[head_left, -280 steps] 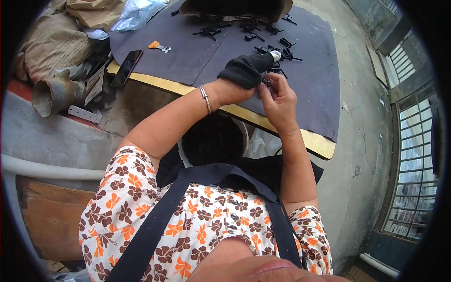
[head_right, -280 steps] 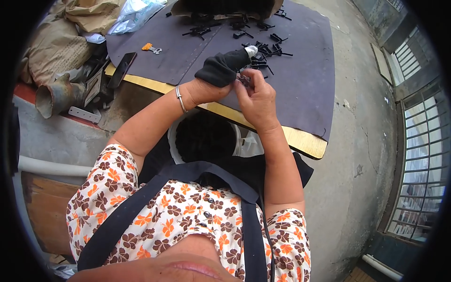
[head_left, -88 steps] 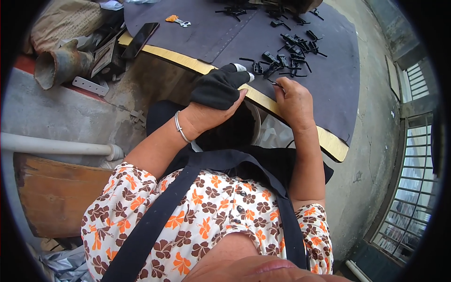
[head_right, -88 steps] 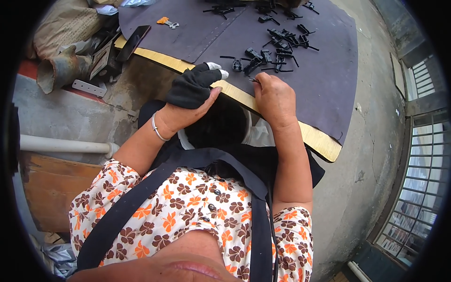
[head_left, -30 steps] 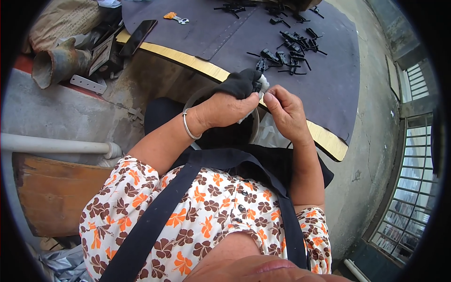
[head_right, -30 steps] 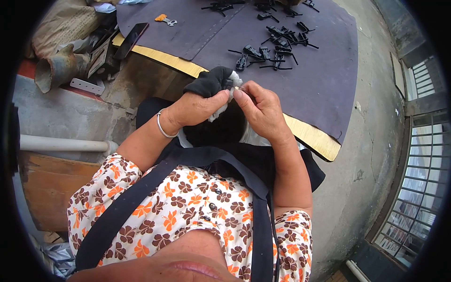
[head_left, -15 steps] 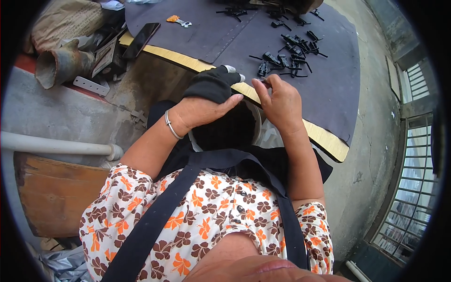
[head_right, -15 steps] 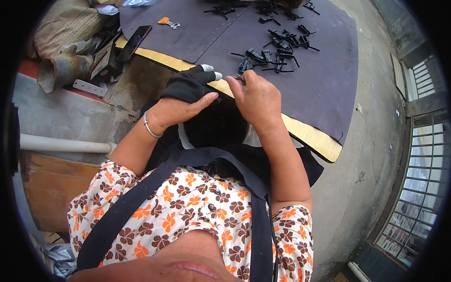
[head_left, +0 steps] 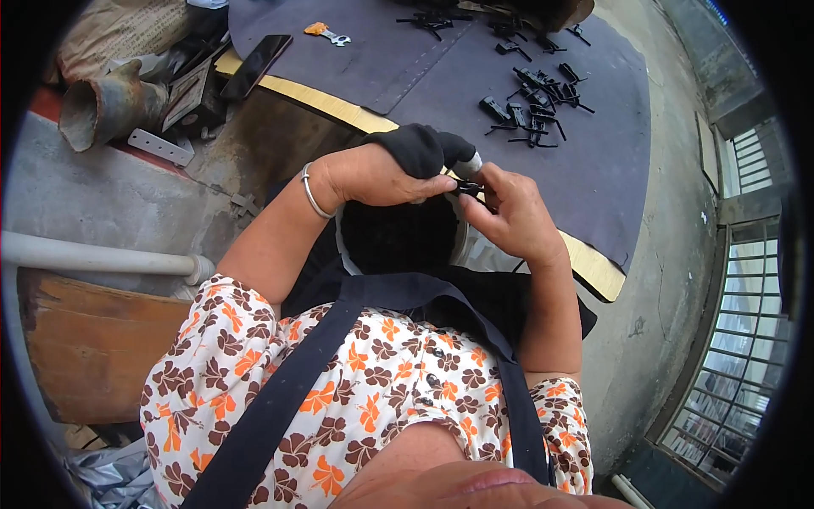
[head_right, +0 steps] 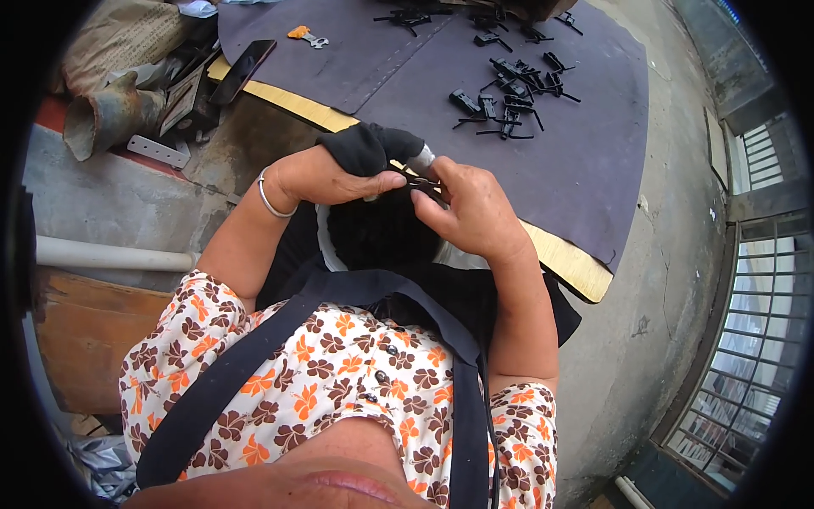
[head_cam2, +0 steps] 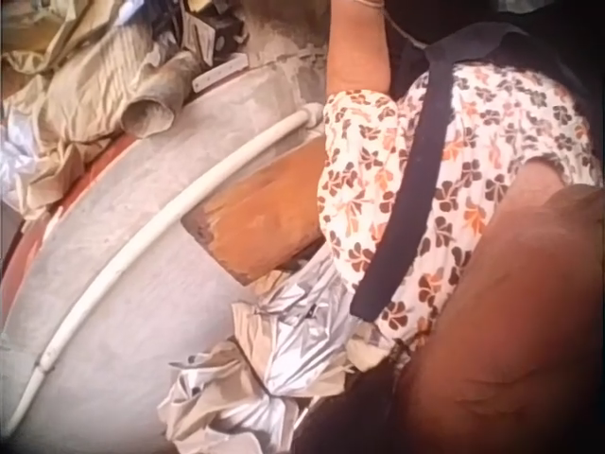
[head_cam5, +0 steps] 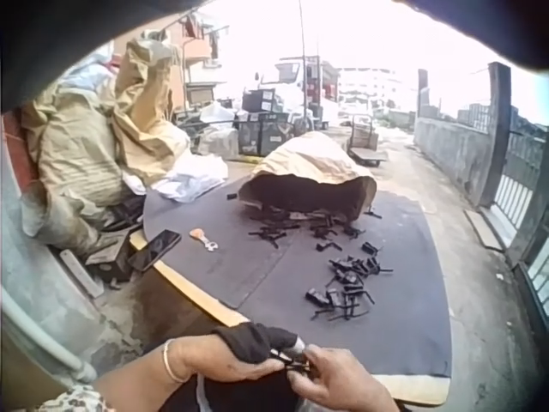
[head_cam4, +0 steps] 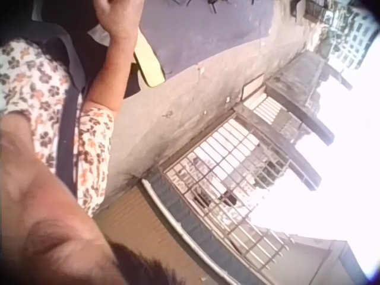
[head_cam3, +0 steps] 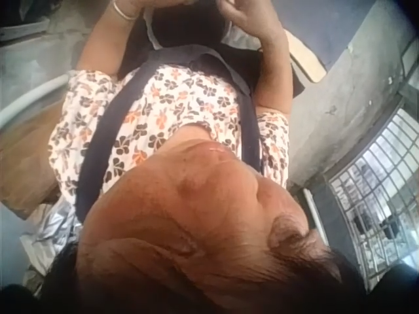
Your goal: The person is manualy attaching small black plastic fasteners onto pieces of black fabric material on a workbench.
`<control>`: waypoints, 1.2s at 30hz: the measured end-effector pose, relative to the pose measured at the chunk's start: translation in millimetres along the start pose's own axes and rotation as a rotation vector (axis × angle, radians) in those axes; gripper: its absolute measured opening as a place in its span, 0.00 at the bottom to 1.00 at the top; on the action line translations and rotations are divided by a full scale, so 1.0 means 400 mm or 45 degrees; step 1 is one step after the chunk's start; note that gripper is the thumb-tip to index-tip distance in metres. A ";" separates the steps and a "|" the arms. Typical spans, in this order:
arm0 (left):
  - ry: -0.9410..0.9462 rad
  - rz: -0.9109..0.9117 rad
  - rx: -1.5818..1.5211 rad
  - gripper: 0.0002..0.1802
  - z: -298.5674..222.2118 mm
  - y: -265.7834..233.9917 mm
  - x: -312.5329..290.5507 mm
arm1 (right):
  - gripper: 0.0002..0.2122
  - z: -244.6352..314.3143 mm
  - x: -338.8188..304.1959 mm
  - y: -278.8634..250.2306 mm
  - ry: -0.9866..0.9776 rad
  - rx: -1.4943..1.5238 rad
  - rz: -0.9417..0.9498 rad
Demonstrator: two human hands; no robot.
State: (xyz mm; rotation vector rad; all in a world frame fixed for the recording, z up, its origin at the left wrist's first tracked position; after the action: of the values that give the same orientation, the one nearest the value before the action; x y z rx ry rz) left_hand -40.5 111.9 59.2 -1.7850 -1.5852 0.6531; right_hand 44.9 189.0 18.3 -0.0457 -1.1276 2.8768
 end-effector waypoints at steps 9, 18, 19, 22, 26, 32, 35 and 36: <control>-0.271 -0.185 -0.892 0.16 0.058 0.076 0.015 | 0.10 0.059 -0.062 -0.047 -0.362 0.090 -0.405; 0.089 -0.318 -0.634 0.12 -0.001 0.073 0.019 | 0.06 -0.054 -0.046 -0.021 -0.187 0.785 -0.610; -0.014 -0.320 -0.601 0.11 -0.004 0.072 0.017 | 0.06 -0.061 -0.039 -0.015 -0.154 0.795 -0.536; -0.098 -0.385 -0.449 0.10 0.000 0.067 0.011 | 0.08 -0.055 -0.046 -0.017 -0.079 0.748 -0.398; -0.057 -0.512 -0.304 0.09 -0.007 0.065 0.006 | 0.12 -0.030 -0.041 -0.008 -0.098 0.381 -0.356; 0.106 -0.535 0.399 0.04 -0.080 0.065 0.004 | 0.13 -0.068 -0.030 0.024 -0.084 0.574 -0.413; 0.114 -0.529 0.486 0.04 -0.086 0.071 -0.002 | 0.12 -0.082 -0.024 0.043 -0.065 0.652 -0.378; 0.116 -0.528 0.486 0.04 -0.082 0.072 0.001 | 0.12 -0.085 -0.026 0.037 -0.066 0.651 -0.380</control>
State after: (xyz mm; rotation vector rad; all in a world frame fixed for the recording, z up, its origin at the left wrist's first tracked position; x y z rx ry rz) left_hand 2.8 105.9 59.4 -1.1494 -1.5787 0.6131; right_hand 56.3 200.6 -16.5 0.1992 -0.3350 2.8017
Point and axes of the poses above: each hand's wrist, its own x-axis towards the middle knuckle, its own y-axis out of the palm, z = x × y, the point moved 8 cm from there along x, towards the middle knuckle, and after that the axes turned 15 degrees about z, right-handed, at the moved point
